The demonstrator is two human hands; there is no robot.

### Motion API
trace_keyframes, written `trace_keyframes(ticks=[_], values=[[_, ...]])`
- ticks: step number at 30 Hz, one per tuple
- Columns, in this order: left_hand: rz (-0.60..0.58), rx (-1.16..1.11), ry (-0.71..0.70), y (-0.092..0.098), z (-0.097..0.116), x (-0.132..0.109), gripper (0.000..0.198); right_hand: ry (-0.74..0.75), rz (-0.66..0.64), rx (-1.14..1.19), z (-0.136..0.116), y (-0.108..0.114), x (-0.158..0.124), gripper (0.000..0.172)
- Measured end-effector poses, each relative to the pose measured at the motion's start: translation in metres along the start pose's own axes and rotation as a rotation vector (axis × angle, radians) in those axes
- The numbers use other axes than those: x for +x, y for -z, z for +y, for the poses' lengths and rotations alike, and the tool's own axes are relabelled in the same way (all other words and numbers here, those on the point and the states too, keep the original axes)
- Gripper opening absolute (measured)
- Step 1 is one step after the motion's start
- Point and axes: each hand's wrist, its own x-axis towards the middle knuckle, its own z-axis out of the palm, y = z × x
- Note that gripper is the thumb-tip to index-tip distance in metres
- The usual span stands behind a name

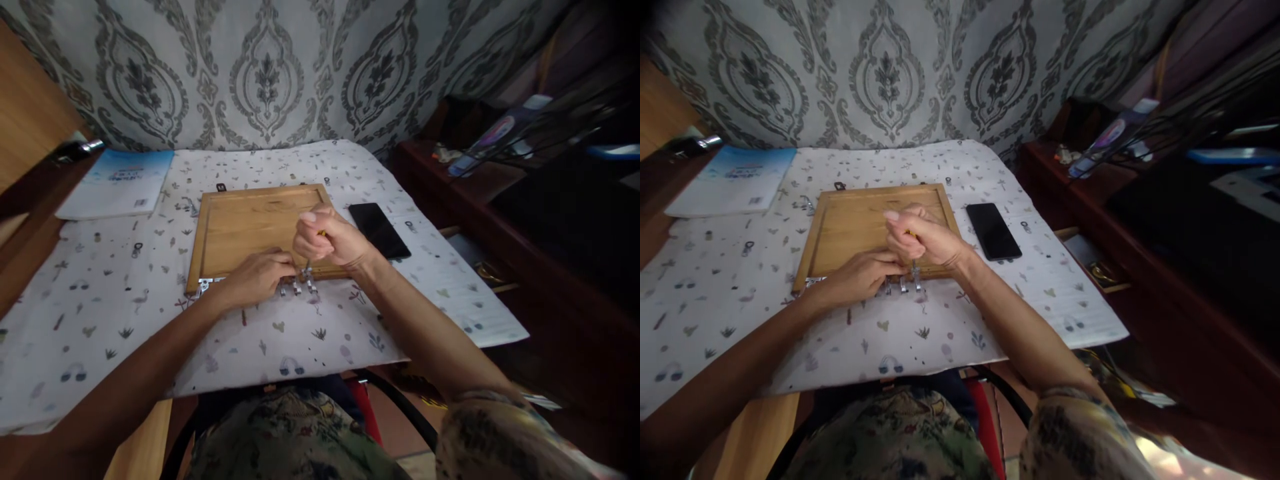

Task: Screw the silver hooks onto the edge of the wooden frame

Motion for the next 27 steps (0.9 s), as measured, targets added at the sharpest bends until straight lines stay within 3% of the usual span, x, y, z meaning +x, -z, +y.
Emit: trace_keyframes(ticks=[4, 10, 13, 16, 19, 24, 27], values=[[0.007, -0.031, 0.01, 0.0, 0.001, 0.0, 0.038, 0.026, 0.191, -0.007, 0.004, -0.016, -0.002, 0.068], [0.052, -0.067, 0.015, -0.003, 0.001, -0.001, 0.033, 0.231, 0.725, -0.262, 0.019, -0.046, -0.013, 0.065], [0.093, -0.074, -0.017, -0.006, -0.002, -0.002, 0.034, 0.299, 0.815, -0.268, 0.023, -0.052, -0.015, 0.063], [0.103, -0.055, -0.034, -0.006, -0.004, -0.002, 0.038, 0.269, 0.716, -0.219, 0.017, -0.043, -0.016, 0.063], [0.065, -0.031, -0.022, -0.004, -0.003, -0.001, 0.04, 0.118, 0.457, -0.145, 0.005, -0.024, -0.018, 0.058], [0.02, 0.002, 0.005, 0.003, 0.003, 0.0, 0.044, 0.003, 0.199, -0.126, -0.009, 0.0, -0.011, 0.019], [0.017, 0.017, 0.008, 0.004, 0.004, 0.0, 0.041, 0.02, 0.102, -0.099, -0.013, 0.005, -0.001, 0.025]])
